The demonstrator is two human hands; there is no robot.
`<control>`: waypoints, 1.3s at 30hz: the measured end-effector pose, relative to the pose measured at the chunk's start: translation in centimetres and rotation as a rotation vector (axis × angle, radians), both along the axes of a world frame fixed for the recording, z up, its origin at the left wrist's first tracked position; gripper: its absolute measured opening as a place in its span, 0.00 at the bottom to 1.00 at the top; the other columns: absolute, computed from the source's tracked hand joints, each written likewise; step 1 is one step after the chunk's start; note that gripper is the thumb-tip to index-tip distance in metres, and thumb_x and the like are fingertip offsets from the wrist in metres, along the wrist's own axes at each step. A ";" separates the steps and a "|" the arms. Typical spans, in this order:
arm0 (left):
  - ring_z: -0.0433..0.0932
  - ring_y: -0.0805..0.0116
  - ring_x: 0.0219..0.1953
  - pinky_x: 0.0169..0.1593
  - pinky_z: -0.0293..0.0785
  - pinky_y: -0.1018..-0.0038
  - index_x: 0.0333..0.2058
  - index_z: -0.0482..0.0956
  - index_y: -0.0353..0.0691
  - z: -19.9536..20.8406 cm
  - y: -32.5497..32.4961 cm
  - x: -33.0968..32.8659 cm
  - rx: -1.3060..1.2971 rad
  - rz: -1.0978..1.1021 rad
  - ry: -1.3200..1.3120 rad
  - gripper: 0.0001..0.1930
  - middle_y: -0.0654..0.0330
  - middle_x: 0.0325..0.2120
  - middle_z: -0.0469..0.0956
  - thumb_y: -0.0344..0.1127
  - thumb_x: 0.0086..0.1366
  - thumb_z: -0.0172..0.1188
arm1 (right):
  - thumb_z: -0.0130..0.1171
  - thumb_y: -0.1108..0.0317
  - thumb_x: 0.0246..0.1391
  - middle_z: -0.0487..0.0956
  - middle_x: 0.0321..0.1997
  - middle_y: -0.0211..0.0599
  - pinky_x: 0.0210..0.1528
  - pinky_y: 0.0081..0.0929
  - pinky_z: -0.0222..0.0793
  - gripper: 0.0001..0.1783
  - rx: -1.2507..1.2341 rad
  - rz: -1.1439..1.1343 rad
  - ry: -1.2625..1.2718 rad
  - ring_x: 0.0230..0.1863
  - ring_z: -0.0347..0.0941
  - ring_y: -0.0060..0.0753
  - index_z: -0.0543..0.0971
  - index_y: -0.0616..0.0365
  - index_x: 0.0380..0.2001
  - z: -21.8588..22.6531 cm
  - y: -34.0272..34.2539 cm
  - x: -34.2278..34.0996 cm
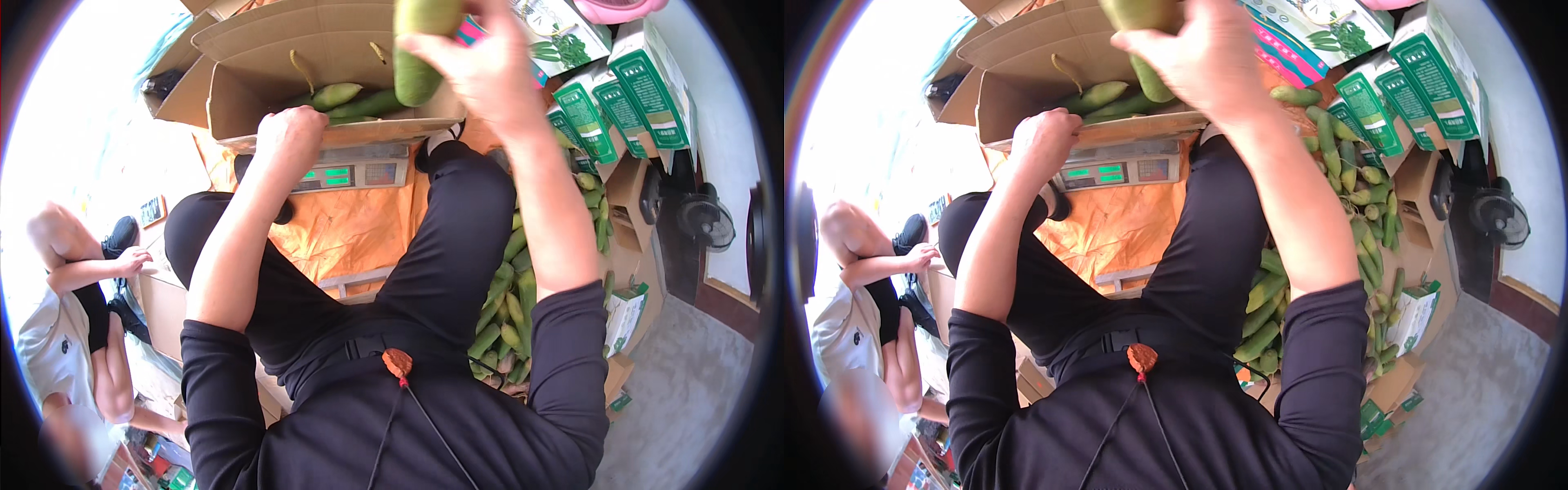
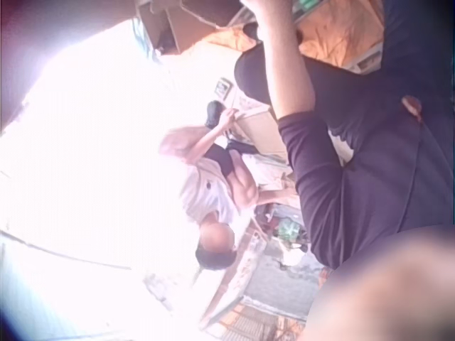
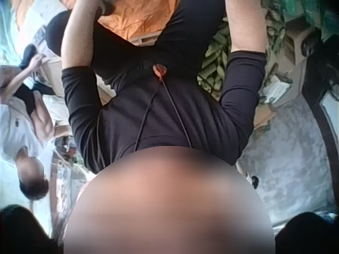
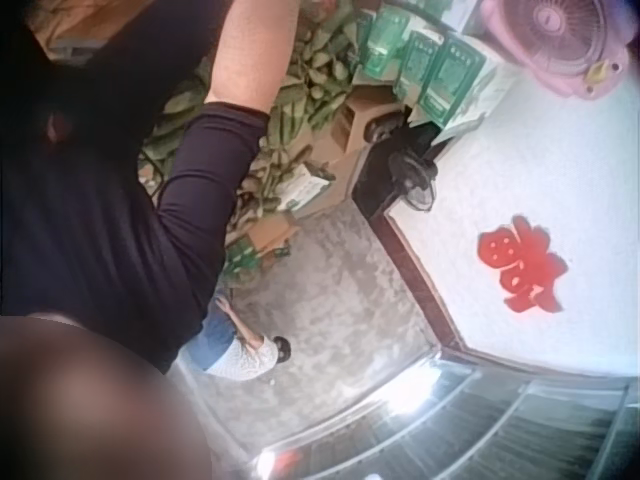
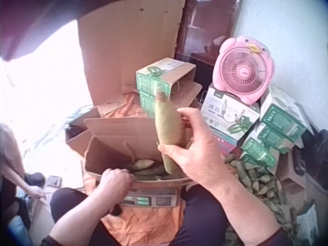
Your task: Packaging produce into cardboard boxes for shipping.
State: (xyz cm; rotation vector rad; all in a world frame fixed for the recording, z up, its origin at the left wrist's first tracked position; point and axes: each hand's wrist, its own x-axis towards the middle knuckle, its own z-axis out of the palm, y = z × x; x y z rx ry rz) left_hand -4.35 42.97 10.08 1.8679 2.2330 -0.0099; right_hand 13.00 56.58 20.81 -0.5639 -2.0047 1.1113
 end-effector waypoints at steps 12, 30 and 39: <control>0.77 0.53 0.37 0.41 0.74 0.60 0.31 0.80 0.42 0.4 0.2 0.1 -0.057 0.014 0.047 0.06 0.55 0.29 0.76 0.36 0.55 0.60 | 0.66 0.59 0.49 0.79 0.42 0.44 0.47 0.34 0.70 0.24 0.061 -0.358 -0.499 0.44 0.76 0.38 0.75 0.59 0.46 -9.0 6.6 12.7; 0.76 0.54 0.38 0.42 0.73 0.61 0.31 0.79 0.42 0.4 0.6 0.3 -0.031 0.034 0.025 0.06 0.56 0.30 0.75 0.36 0.55 0.59 | 0.71 0.54 0.39 0.65 0.59 0.26 0.55 0.54 0.61 0.40 -0.176 -0.181 -1.749 0.63 0.59 0.35 0.65 0.39 0.57 -29.1 -12.3 30.6; 0.77 0.53 0.38 0.42 0.73 0.61 0.31 0.80 0.41 0.2 0.0 -0.3 0.007 0.036 0.003 0.07 0.56 0.30 0.75 0.35 0.54 0.59 | 0.57 0.64 0.53 0.68 0.49 0.29 0.57 0.59 0.56 0.19 0.049 -0.056 -1.917 0.57 0.63 0.33 0.70 0.42 0.48 -30.6 -13.4 29.2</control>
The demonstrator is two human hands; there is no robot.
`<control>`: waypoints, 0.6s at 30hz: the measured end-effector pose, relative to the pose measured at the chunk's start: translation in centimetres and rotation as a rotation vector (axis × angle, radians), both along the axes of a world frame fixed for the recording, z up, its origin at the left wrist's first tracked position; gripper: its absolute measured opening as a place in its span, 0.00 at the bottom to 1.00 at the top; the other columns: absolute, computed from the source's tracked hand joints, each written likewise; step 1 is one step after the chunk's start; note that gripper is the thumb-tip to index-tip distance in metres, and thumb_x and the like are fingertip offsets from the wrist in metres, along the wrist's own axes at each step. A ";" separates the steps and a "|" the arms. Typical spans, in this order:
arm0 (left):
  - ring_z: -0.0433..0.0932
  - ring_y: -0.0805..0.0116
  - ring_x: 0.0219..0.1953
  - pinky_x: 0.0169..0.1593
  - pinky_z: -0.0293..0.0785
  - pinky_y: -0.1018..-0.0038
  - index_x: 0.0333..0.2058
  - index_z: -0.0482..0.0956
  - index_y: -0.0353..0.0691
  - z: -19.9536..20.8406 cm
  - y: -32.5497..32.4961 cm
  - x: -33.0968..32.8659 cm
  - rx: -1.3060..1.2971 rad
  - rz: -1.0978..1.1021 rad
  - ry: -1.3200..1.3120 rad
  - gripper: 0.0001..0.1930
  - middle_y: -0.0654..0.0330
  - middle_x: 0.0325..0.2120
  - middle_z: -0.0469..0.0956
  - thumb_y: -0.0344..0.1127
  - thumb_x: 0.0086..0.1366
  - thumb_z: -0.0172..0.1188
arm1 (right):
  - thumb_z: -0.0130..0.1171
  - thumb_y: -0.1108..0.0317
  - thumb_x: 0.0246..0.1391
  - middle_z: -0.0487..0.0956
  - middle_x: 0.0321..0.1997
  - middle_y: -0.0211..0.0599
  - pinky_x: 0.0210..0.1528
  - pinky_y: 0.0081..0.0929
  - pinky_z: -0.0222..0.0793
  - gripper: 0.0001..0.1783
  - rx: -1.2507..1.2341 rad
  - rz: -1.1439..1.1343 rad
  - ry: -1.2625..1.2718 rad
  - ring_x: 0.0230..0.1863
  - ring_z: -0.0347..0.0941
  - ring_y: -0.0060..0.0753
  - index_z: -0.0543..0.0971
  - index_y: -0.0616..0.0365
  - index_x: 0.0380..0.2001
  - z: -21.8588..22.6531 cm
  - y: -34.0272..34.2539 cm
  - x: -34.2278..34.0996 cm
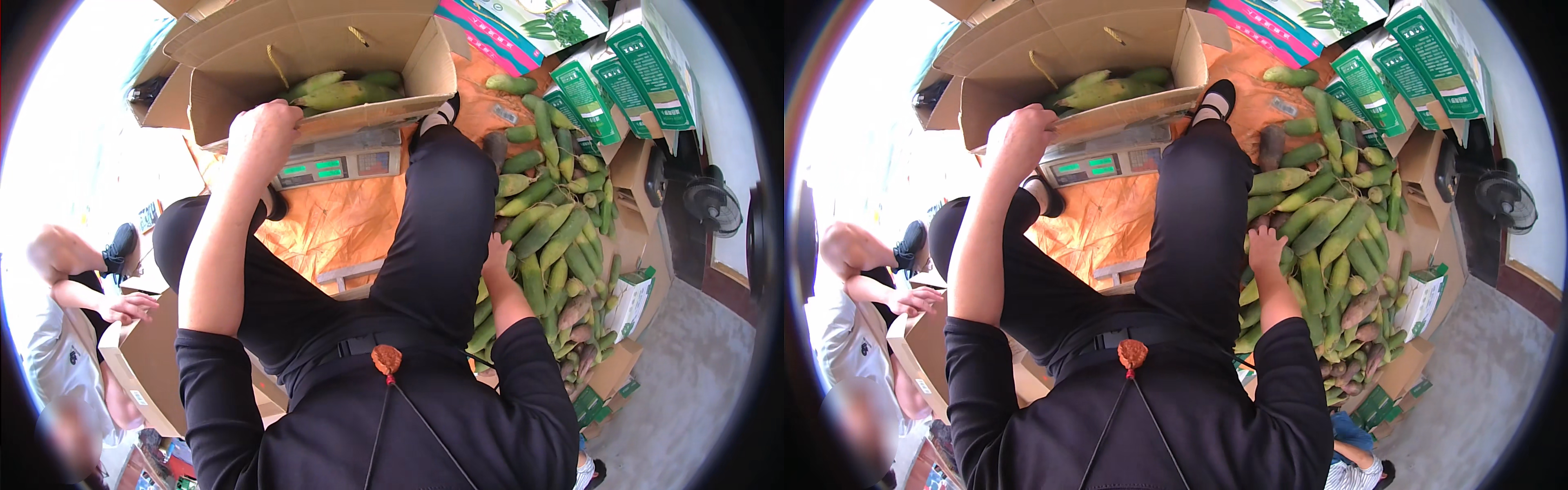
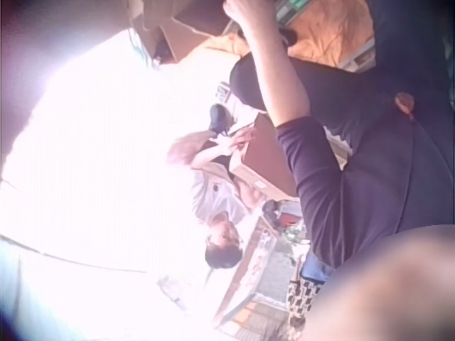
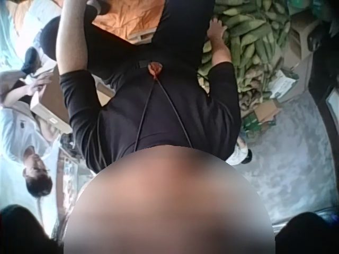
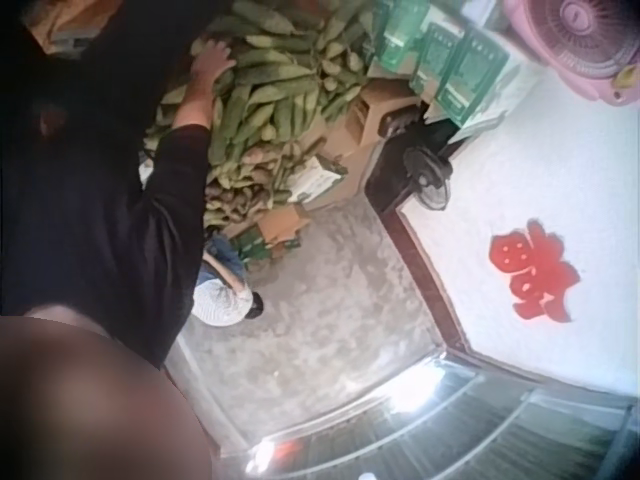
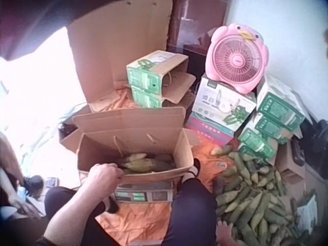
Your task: Packaging produce into cardboard boxes for shipping.
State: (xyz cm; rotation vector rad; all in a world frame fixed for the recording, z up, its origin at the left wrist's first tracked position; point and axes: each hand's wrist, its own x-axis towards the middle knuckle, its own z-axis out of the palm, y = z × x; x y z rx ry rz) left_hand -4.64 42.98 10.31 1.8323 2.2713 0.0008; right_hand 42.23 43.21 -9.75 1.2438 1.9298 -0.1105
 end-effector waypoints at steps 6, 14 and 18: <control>0.78 0.54 0.38 0.42 0.74 0.61 0.31 0.80 0.41 -0.1 -0.1 0.1 -0.006 -0.002 0.000 0.06 0.55 0.30 0.77 0.33 0.55 0.60 | 0.47 0.68 0.58 0.69 0.48 0.30 0.58 0.61 0.55 0.14 0.074 0.111 -0.079 0.56 0.64 0.36 0.70 0.43 0.47 -0.3 0.6 0.1; 0.77 0.52 0.37 0.42 0.73 0.61 0.32 0.79 0.40 0.2 -0.1 0.0 -0.045 0.004 -0.017 0.06 0.54 0.30 0.76 0.33 0.57 0.58 | 0.68 0.62 0.41 0.69 0.54 0.38 0.56 0.53 0.59 0.35 0.164 -0.277 0.282 0.56 0.66 0.45 0.66 0.49 0.55 4.4 4.4 1.0; 0.77 0.51 0.37 0.42 0.73 0.60 0.30 0.79 0.39 0.0 -0.2 0.0 -0.013 -0.007 -0.033 0.06 0.54 0.30 0.76 0.33 0.57 0.58 | 0.70 0.64 0.40 0.73 0.51 0.42 0.53 0.45 0.64 0.35 0.383 -0.457 0.721 0.53 0.69 0.50 0.68 0.51 0.54 6.9 8.7 2.1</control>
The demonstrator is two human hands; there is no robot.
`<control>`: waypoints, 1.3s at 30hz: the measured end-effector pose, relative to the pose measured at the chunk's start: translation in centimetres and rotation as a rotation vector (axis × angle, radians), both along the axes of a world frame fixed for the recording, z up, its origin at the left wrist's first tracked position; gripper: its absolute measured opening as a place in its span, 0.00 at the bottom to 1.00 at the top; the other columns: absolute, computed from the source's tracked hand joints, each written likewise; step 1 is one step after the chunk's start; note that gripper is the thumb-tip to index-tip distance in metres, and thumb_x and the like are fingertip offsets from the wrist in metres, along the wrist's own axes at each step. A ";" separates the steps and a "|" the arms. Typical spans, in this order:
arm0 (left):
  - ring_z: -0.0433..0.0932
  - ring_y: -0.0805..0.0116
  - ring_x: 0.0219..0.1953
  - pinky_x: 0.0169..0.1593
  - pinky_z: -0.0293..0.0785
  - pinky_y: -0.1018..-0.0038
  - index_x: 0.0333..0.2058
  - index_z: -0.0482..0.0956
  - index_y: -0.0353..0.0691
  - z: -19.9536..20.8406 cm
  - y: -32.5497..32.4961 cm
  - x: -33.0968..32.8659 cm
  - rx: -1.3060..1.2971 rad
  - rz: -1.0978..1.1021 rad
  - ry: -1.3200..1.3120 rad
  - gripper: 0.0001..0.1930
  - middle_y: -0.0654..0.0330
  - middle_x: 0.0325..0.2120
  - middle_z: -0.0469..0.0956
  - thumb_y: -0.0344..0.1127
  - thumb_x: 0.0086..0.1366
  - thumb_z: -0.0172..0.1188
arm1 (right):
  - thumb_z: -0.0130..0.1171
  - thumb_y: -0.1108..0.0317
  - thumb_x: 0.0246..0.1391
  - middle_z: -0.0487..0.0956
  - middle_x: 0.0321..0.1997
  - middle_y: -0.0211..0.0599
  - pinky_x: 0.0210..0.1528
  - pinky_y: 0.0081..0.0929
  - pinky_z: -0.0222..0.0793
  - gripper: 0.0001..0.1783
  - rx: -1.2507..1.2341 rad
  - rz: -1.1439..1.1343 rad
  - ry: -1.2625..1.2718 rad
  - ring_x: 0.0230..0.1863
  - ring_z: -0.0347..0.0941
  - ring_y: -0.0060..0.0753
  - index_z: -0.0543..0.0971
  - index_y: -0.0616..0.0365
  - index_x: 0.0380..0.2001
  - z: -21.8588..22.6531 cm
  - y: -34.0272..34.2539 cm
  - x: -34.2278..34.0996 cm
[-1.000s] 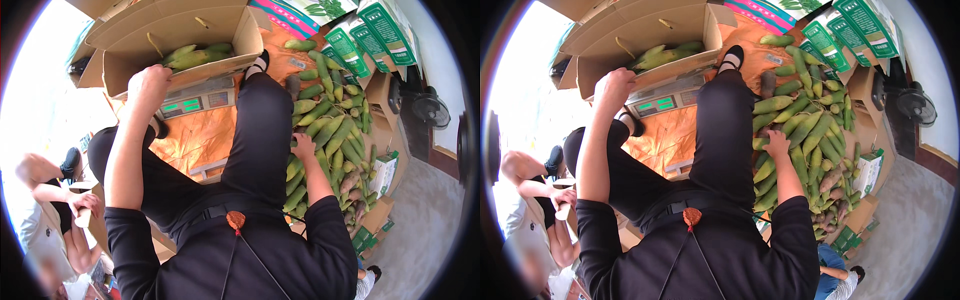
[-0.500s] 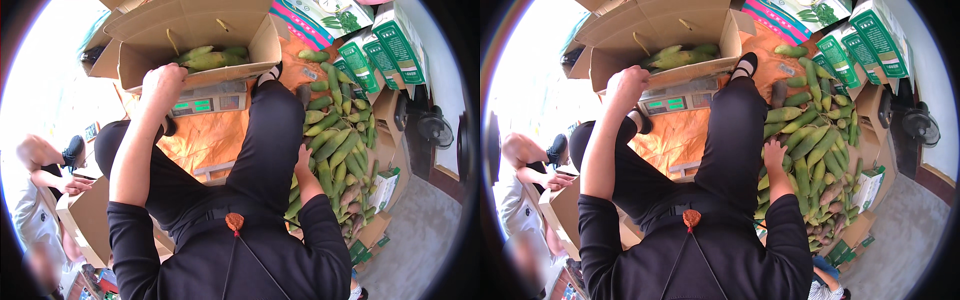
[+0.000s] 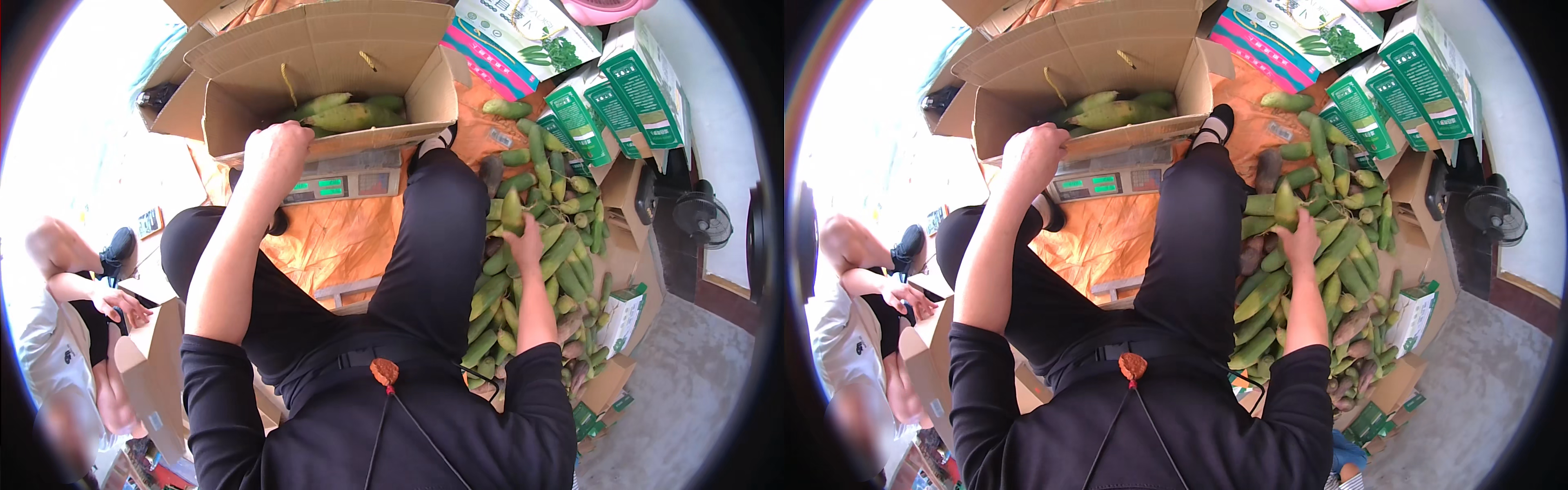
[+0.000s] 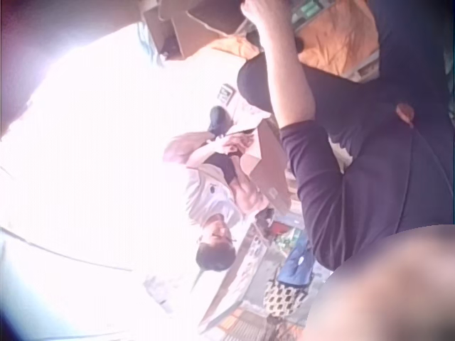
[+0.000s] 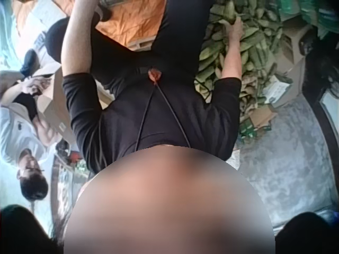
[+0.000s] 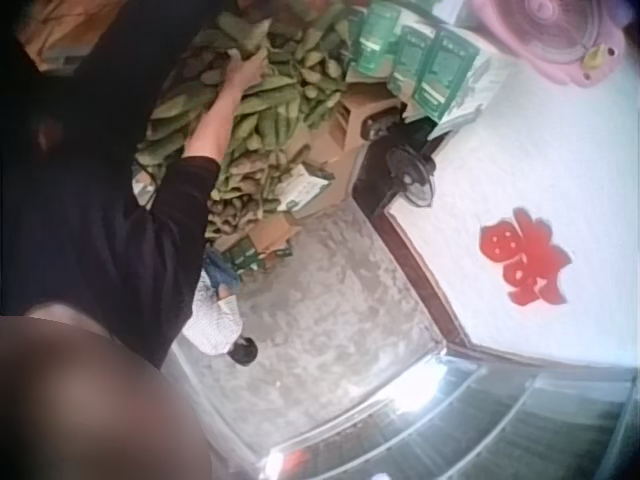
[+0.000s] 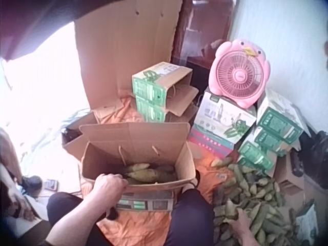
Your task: Packaging produce into cardboard boxes for shipping.
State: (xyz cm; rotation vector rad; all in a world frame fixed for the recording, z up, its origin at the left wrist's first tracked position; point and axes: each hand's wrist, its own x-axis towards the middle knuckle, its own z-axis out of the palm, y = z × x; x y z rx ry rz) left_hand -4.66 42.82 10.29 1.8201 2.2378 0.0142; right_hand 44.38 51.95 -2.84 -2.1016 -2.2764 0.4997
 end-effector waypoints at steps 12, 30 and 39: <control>0.77 0.51 0.37 0.41 0.73 0.60 0.30 0.79 0.39 -0.1 0.2 0.2 -0.005 0.001 0.027 0.06 0.53 0.30 0.76 0.34 0.56 0.59 | 0.74 0.66 0.32 0.78 0.43 0.35 0.47 0.37 0.67 0.32 0.727 0.734 0.568 0.45 0.75 0.39 0.75 0.51 0.46 22.4 6.4 -24.3; 0.76 0.51 0.36 0.39 0.72 0.60 0.28 0.78 0.40 0.7 0.6 0.6 0.020 0.012 0.042 0.05 0.55 0.29 0.75 0.34 0.55 0.58 | 0.65 0.61 0.45 0.81 0.35 0.40 0.42 0.38 0.72 0.23 0.151 -0.008 0.507 0.39 0.78 0.44 0.76 0.54 0.45 2.9 4.6 -7.5; 0.76 0.51 0.36 0.40 0.72 0.60 0.26 0.75 0.39 0.6 0.3 0.7 0.034 0.022 0.061 0.06 0.55 0.29 0.74 0.34 0.55 0.58 | 0.65 0.61 0.42 0.81 0.37 0.43 0.44 0.36 0.72 0.20 -0.141 -0.287 0.223 0.41 0.78 0.45 0.79 0.56 0.41 -4.3 -6.6 5.5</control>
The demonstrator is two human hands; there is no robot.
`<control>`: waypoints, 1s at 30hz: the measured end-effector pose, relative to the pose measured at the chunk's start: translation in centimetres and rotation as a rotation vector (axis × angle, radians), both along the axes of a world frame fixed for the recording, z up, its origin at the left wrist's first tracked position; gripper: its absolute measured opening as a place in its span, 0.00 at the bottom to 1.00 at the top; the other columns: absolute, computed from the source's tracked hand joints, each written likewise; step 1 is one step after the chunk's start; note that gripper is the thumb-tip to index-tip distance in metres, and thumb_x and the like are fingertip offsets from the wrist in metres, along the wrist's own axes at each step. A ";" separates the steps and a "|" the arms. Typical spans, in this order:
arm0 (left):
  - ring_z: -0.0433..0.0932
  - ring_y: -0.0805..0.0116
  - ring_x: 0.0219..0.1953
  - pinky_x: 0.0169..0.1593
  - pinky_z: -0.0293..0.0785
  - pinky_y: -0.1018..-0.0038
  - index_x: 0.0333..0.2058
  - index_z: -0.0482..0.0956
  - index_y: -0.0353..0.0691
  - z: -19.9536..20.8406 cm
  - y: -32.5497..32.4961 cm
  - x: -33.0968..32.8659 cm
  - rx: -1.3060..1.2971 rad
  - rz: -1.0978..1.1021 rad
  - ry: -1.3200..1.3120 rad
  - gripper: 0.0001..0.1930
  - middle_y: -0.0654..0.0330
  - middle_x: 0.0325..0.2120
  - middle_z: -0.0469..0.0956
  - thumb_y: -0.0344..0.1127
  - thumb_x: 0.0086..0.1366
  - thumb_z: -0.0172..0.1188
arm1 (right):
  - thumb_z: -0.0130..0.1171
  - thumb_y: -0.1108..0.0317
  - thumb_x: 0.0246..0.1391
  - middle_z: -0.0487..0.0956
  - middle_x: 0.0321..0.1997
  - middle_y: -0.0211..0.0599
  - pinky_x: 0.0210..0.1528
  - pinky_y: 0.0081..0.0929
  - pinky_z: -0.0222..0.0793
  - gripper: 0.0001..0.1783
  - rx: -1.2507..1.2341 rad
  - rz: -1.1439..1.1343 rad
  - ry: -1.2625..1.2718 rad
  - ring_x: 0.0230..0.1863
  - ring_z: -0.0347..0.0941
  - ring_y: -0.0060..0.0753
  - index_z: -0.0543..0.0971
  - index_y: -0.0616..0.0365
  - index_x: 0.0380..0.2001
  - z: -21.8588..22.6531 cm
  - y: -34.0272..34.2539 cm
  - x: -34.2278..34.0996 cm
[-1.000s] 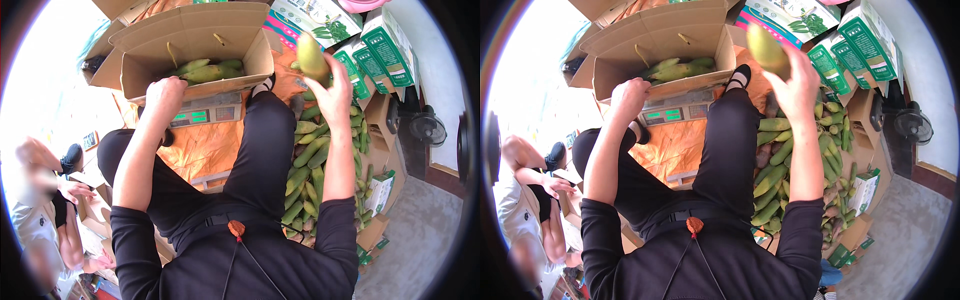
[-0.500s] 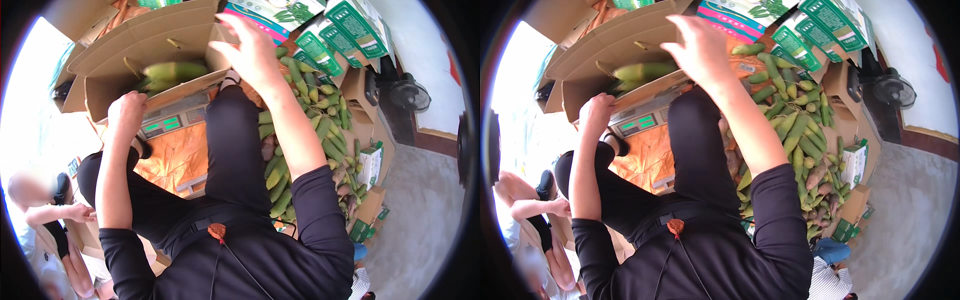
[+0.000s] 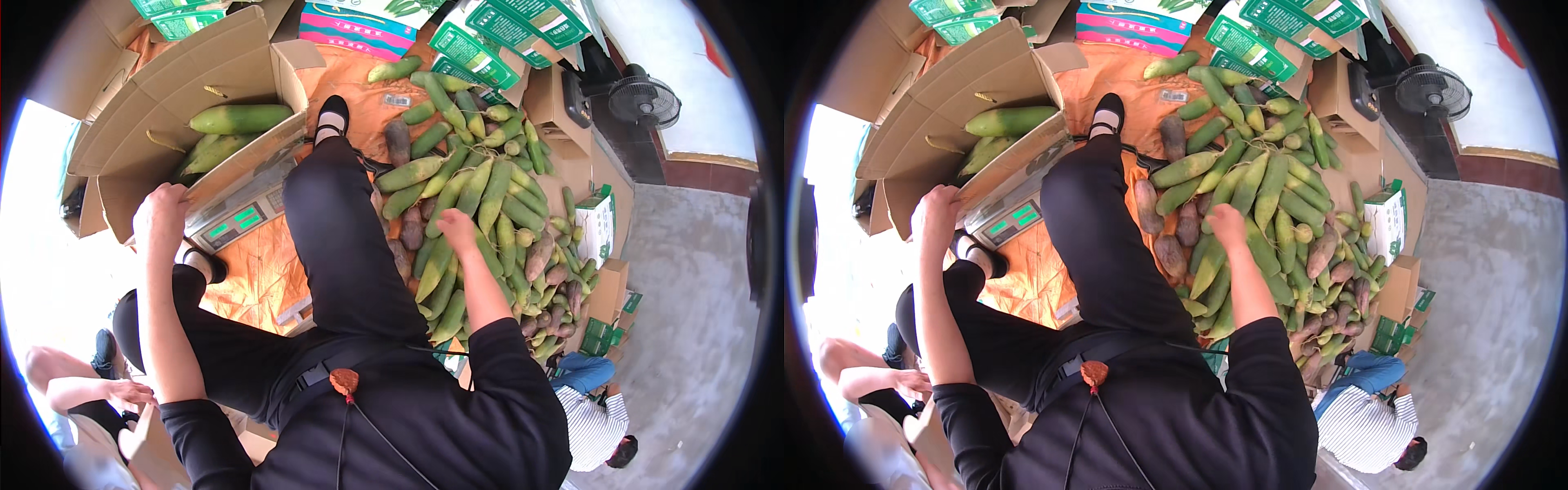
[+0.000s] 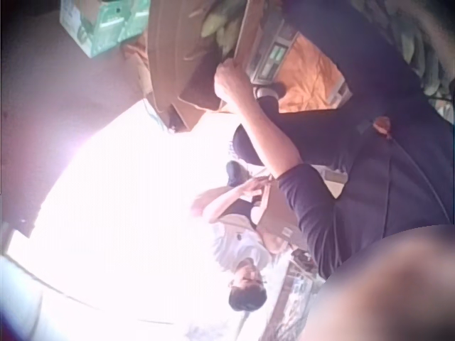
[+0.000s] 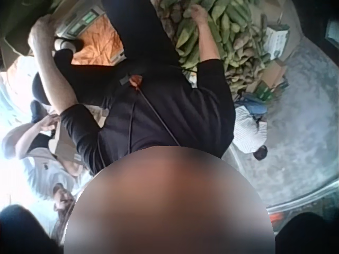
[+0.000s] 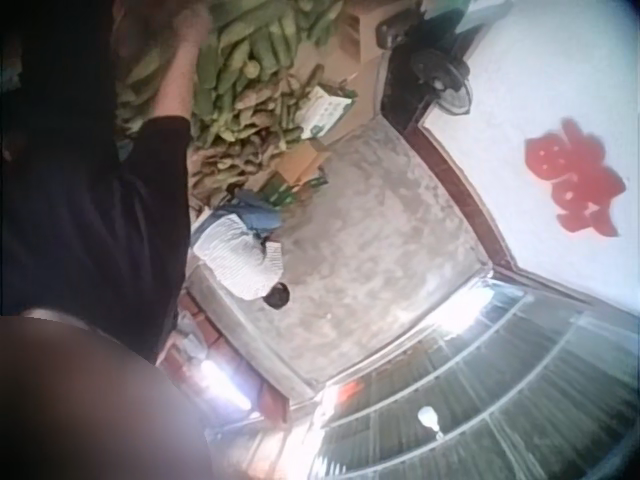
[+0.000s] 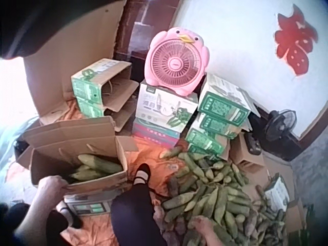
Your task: Packaging produce into cardboard boxes for shipping.
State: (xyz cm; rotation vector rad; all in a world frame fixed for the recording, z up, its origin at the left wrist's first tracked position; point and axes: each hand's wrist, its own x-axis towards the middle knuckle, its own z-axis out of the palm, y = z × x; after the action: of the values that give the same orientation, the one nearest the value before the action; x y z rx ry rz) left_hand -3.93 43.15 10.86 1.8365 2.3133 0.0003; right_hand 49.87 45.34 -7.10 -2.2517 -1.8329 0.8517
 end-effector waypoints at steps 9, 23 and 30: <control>0.76 0.51 0.37 0.41 0.71 0.60 0.28 0.77 0.40 0.0 0.0 -0.2 -0.033 0.044 -0.012 0.05 0.54 0.31 0.75 0.34 0.55 0.57 | 0.70 0.66 0.41 0.79 0.45 0.48 0.49 0.31 0.70 0.32 0.103 -0.701 0.228 0.45 0.76 0.39 0.72 0.72 0.50 -5.2 2.3 6.5; 0.77 0.54 0.37 0.42 0.73 0.62 0.33 0.81 0.43 -0.2 -1.0 -0.7 -0.045 0.052 -0.001 0.07 0.56 0.29 0.75 0.32 0.55 0.58 | 0.72 0.74 0.38 0.68 0.58 0.54 0.55 0.39 0.67 0.41 0.069 -0.811 0.068 0.54 0.69 0.49 0.64 0.71 0.56 -5.1 4.3 0.6; 0.77 0.54 0.37 0.42 0.73 0.61 0.31 0.80 0.40 -0.4 -0.4 -0.8 -0.040 0.024 -0.035 0.06 0.56 0.30 0.75 0.33 0.55 0.59 | 0.71 0.70 0.41 0.74 0.51 0.41 0.49 0.41 0.66 0.34 -0.054 -0.948 0.712 0.48 0.71 0.43 0.69 0.59 0.53 -4.1 4.7 1.6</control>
State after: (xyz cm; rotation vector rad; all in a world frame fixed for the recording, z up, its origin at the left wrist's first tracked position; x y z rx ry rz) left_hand -4.68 42.78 10.42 1.7751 2.2954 -0.0102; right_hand 51.50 50.04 -11.23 -2.0477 -0.3687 1.2173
